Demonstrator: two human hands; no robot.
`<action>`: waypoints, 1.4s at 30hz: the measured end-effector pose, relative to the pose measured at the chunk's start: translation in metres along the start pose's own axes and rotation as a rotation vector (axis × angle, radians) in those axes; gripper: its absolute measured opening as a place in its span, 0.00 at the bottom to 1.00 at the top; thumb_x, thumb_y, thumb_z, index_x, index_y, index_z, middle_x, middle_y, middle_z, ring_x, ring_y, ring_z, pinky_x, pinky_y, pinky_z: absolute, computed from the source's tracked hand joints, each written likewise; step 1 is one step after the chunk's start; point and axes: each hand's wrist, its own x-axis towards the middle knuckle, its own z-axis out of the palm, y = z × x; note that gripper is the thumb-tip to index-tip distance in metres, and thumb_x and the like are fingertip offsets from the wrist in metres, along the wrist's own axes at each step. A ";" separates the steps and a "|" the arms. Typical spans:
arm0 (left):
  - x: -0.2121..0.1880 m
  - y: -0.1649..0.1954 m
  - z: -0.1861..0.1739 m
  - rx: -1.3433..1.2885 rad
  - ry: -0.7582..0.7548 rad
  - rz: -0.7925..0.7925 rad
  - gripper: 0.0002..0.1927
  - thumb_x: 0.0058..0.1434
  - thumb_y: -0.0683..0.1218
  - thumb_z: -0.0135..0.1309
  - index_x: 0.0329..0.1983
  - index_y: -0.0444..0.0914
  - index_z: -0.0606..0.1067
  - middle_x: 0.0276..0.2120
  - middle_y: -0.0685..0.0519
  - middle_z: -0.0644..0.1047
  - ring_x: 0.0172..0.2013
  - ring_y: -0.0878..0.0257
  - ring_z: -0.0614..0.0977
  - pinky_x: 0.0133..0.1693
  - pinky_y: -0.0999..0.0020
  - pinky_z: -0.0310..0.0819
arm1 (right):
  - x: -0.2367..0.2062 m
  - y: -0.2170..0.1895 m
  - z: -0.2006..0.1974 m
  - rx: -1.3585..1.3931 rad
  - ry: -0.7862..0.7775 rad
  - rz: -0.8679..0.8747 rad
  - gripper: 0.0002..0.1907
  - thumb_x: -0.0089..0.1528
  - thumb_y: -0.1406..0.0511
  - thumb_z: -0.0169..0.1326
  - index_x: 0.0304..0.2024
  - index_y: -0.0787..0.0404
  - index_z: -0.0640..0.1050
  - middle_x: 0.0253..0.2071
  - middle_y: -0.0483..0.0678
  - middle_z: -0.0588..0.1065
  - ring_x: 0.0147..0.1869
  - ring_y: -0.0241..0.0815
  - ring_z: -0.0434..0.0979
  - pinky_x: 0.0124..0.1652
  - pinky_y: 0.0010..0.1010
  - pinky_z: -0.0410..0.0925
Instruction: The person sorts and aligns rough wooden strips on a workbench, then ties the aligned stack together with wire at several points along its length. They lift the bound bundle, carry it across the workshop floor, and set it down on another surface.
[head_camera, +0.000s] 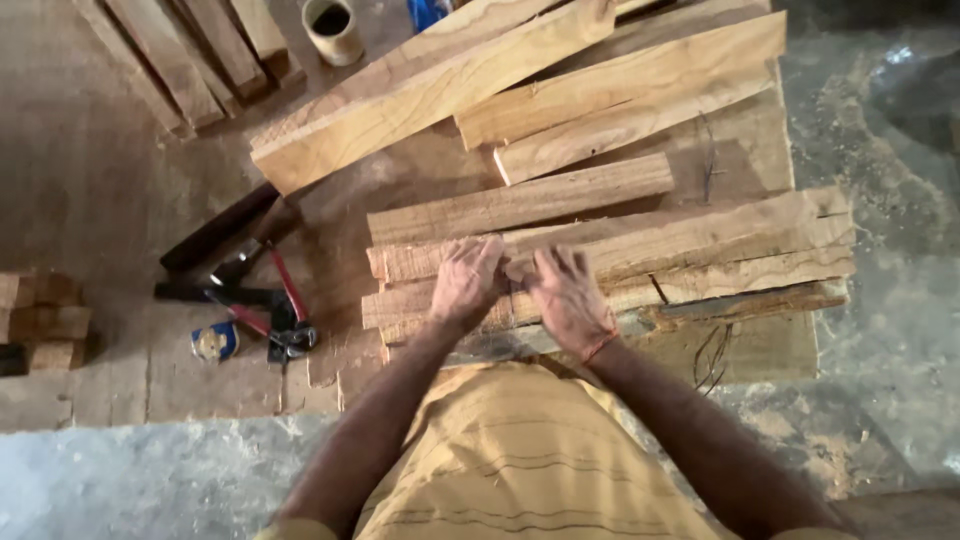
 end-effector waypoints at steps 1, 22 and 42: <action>-0.006 0.006 -0.001 -0.032 0.139 0.061 0.19 0.63 0.49 0.52 0.54 0.37 0.68 0.40 0.43 0.76 0.42 0.45 0.78 0.54 0.45 0.66 | 0.001 0.004 0.002 -0.106 0.031 -0.040 0.04 0.57 0.65 0.53 0.35 0.52 0.75 0.61 0.56 0.73 0.67 0.54 0.68 0.62 0.48 0.61; 0.022 -0.001 -0.026 -0.549 -0.278 -0.177 0.08 0.74 0.47 0.43 0.42 0.39 0.69 0.29 0.54 0.77 0.29 0.65 0.78 0.32 0.65 0.77 | -0.013 0.005 0.021 0.700 -0.346 0.407 0.08 0.68 0.67 0.50 0.37 0.64 0.79 0.29 0.49 0.77 0.31 0.44 0.77 0.34 0.33 0.68; 0.029 -0.002 -0.034 -0.234 -0.134 0.357 0.05 0.65 0.42 0.53 0.42 0.39 0.71 0.30 0.47 0.81 0.29 0.51 0.82 0.29 0.54 0.76 | -0.002 0.010 0.057 1.847 0.114 1.075 0.05 0.69 0.74 0.47 0.37 0.68 0.72 0.30 0.47 0.71 0.29 0.33 0.67 0.26 0.23 0.60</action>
